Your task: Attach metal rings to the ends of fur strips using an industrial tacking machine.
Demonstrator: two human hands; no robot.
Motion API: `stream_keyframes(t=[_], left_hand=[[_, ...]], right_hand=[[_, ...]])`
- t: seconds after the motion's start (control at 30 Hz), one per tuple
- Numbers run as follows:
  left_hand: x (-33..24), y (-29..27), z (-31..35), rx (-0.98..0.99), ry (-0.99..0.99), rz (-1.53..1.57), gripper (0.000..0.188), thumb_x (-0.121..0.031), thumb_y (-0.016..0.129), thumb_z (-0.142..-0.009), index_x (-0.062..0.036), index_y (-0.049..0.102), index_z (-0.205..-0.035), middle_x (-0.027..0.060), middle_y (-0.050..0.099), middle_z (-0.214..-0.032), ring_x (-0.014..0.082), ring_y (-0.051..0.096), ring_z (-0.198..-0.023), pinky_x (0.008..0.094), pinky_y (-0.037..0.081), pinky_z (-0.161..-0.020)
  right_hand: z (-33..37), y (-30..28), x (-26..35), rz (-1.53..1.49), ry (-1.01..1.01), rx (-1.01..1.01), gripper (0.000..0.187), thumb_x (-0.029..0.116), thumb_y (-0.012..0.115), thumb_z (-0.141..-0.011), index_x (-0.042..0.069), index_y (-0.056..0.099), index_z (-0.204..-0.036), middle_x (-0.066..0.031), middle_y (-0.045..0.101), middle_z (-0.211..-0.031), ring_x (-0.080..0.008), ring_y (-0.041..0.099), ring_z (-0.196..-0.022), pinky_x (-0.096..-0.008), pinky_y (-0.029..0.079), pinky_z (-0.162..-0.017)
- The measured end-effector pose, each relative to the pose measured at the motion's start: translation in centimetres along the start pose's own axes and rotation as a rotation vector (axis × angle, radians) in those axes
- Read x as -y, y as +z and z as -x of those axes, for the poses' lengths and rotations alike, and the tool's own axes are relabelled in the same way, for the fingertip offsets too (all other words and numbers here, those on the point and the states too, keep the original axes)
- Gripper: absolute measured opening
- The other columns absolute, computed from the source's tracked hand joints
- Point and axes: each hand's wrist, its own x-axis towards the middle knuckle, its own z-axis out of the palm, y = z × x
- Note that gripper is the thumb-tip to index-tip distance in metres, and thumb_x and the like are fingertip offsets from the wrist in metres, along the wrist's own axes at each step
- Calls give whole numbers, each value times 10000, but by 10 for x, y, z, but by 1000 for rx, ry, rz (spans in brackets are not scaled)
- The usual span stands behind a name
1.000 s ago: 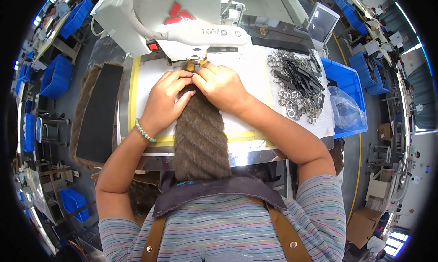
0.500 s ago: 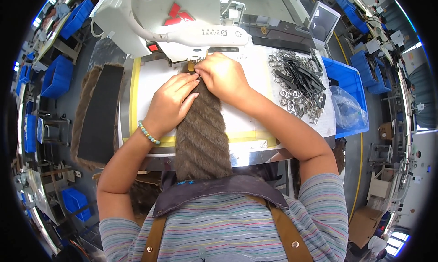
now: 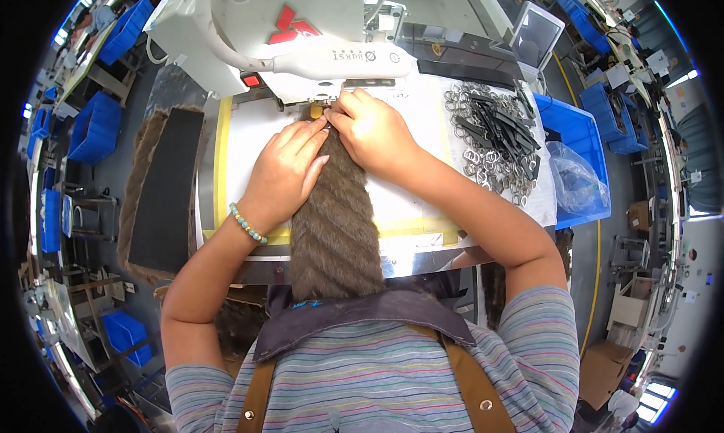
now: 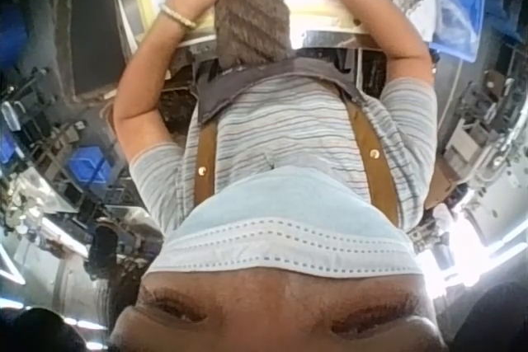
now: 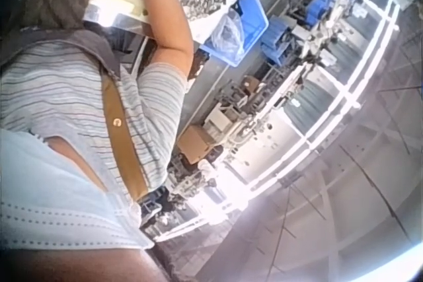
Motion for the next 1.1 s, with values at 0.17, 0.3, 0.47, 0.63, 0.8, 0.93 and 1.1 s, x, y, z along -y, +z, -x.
stream_keyframes(t=[0.17,0.3,0.47,0.63,0.8,0.93,1.1], left_hand=[[0,2,1,-11,46,-47,341,-109,760,-925,45,722,-1227,173,705,-1360,343,640,-1256,428,535,-1057],[-2,6,3,2,73,-155,328,-119,747,-938,38,736,-1226,158,713,-1362,335,650,-1250,419,546,-1041],[-4,9,2,8,86,-216,334,-127,736,-946,35,738,-1239,152,717,-1361,332,651,-1253,425,549,-1035],[-5,7,3,29,85,-259,349,-112,726,-948,30,728,-1267,149,716,-1366,338,654,-1254,431,552,-1021],[-6,8,2,10,68,-235,351,-109,730,-941,14,726,-1270,137,725,-1353,347,660,-1239,438,549,-1028],[-6,3,1,-19,9,-107,357,-105,754,-919,-8,729,-1262,120,733,-1342,345,662,-1226,441,545,-1038],[-6,2,0,-15,-6,-81,360,-101,764,-912,-13,731,-1259,113,737,-1337,341,660,-1225,443,542,-1041]], right_hand=[[3,-2,0,29,-76,27,326,39,734,-836,-18,749,-1157,-105,641,-1051,-298,650,-987,-420,565,-852],[4,-1,-2,44,-66,43,337,61,717,-863,-17,738,-1190,-105,639,-1087,-301,643,-1023,-424,552,-882],[4,-5,-1,39,-36,69,347,80,708,-880,-19,734,-1212,-106,636,-1106,-298,640,-1042,-427,551,-894],[4,-8,0,36,-48,101,357,76,702,-885,-21,729,-1227,-111,635,-1122,-293,635,-1068,-424,554,-905],[3,-8,-3,8,-43,103,352,78,704,-887,-17,726,-1225,-113,634,-1130,-295,635,-1076,-423,555,-910],[6,-9,-2,-25,-27,93,324,89,719,-890,-13,733,-1198,-114,636,-1126,-303,647,-1059,-427,563,-906],[6,-9,-3,-38,-45,64,355,25,743,-845,-18,735,-1197,-143,663,-1094,-332,672,-1022,-426,582,-882]])
